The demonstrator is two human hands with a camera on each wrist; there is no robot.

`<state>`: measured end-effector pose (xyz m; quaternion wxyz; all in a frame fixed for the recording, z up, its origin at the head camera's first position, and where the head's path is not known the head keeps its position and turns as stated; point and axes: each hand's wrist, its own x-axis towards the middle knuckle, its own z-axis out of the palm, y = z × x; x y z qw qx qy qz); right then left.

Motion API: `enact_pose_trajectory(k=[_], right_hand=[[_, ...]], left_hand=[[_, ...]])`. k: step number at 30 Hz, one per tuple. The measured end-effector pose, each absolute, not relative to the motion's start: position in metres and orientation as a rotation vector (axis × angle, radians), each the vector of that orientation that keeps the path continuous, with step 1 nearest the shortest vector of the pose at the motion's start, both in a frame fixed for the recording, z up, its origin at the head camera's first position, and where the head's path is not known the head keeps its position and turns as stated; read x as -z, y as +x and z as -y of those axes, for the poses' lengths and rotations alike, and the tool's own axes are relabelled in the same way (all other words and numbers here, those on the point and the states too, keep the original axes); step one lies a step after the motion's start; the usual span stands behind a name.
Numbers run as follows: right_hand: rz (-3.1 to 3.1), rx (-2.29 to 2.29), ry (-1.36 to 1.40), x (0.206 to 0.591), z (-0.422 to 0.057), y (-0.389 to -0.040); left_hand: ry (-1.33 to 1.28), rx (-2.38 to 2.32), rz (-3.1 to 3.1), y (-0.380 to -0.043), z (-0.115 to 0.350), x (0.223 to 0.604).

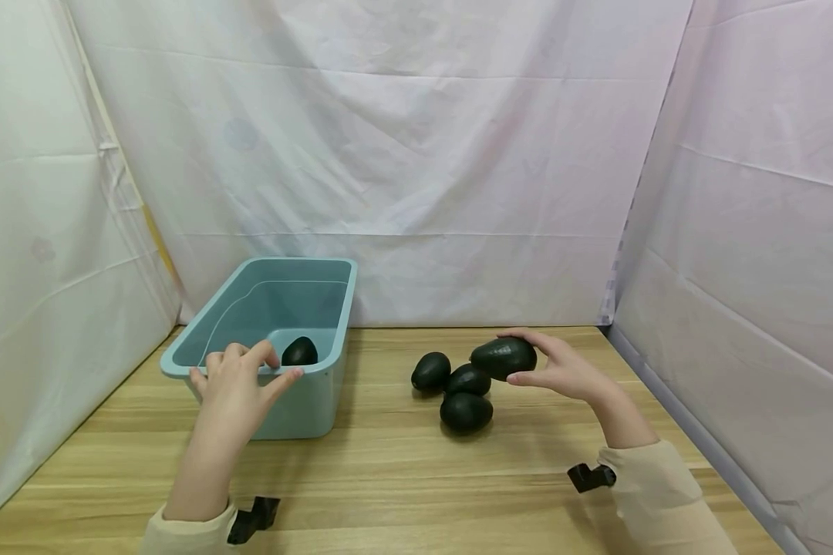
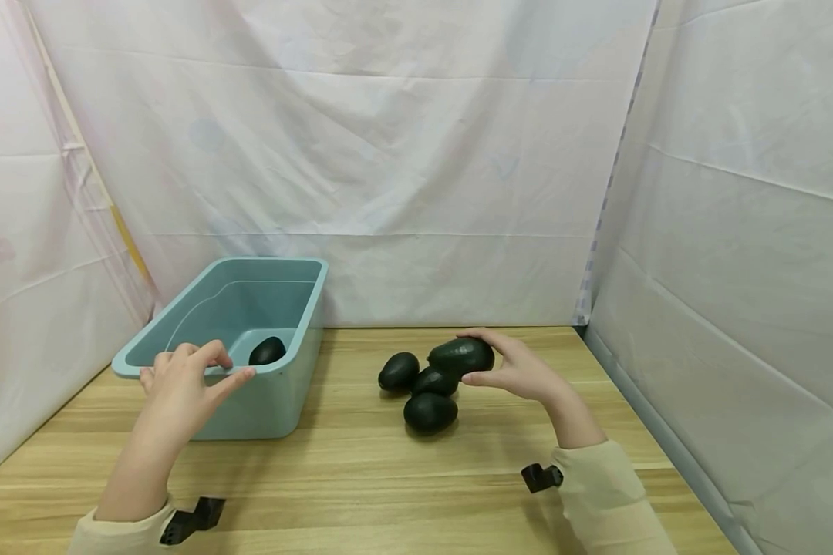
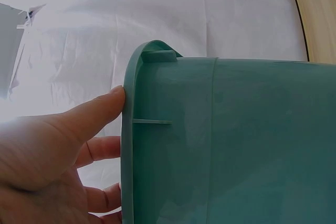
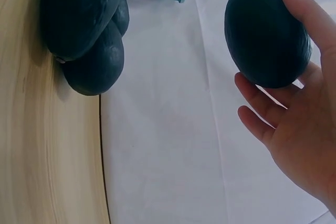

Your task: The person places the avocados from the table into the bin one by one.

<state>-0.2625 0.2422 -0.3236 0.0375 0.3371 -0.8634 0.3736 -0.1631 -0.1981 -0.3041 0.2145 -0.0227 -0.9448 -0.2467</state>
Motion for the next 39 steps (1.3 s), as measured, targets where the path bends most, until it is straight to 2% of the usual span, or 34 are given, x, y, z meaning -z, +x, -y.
enact_pose_trajectory(k=[39], right_hand=[[2.641,-1.047,1.03,0.323,-0.223,-0.267]], left_hand=[[-0.033,0.678,2.637,-0.164,0.198,0.303]])
